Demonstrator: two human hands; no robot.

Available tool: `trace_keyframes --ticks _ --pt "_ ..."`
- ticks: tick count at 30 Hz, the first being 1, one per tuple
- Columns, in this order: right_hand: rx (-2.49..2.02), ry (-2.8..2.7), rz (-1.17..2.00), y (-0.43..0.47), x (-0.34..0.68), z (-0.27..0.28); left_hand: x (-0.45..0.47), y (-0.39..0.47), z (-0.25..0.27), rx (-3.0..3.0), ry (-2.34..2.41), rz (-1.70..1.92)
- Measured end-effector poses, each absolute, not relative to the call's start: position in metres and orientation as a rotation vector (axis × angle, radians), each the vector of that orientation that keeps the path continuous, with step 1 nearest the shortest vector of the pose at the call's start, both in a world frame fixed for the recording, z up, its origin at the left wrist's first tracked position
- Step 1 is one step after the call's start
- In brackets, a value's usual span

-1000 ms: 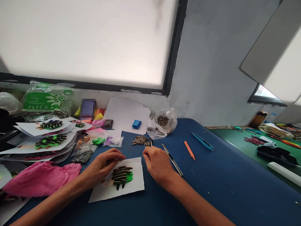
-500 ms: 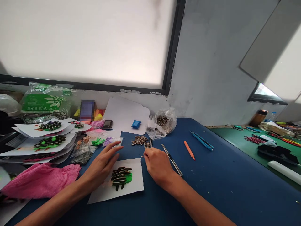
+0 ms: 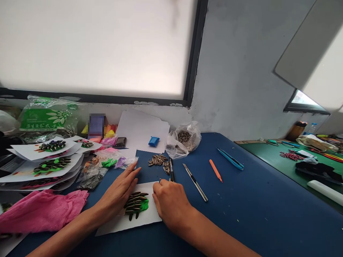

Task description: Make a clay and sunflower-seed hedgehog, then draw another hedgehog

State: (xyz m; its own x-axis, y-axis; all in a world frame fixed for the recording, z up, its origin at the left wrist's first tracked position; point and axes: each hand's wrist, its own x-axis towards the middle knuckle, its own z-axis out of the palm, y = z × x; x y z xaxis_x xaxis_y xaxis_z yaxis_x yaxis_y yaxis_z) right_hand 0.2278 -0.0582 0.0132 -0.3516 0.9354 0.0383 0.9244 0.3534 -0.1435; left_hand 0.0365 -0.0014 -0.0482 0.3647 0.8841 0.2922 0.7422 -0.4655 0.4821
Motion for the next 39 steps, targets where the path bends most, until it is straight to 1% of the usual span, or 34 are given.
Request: trace_keyframes --ticks 4,17,22,29,34,39 --pt "-1.698 -2.495 0.106 -0.058 0.228 0.008 0.038 -0.002 -0.049 2.404 1.486 0.678" --pt "-1.704 -2.511 0.081 -0.059 0.227 0.007 0.04 -0.003 -0.053 2.513 1.543 0.656" --pt "-1.708 -2.505 0.096 -0.058 0.227 0.008 0.038 -0.001 -0.054 2.442 1.484 0.733" --pt "-1.732 -2.427 0.199 -0.056 0.233 0.022 0.033 -0.001 -0.048 2.178 1.377 0.917" --pt "-1.866 -2.257 0.084 -0.042 0.252 0.027 0.028 -0.002 -0.035 2.038 1.333 1.066" --pt "-1.909 -2.197 0.032 -0.031 0.263 0.022 0.026 -0.003 -0.028 2.101 1.26 1.129"
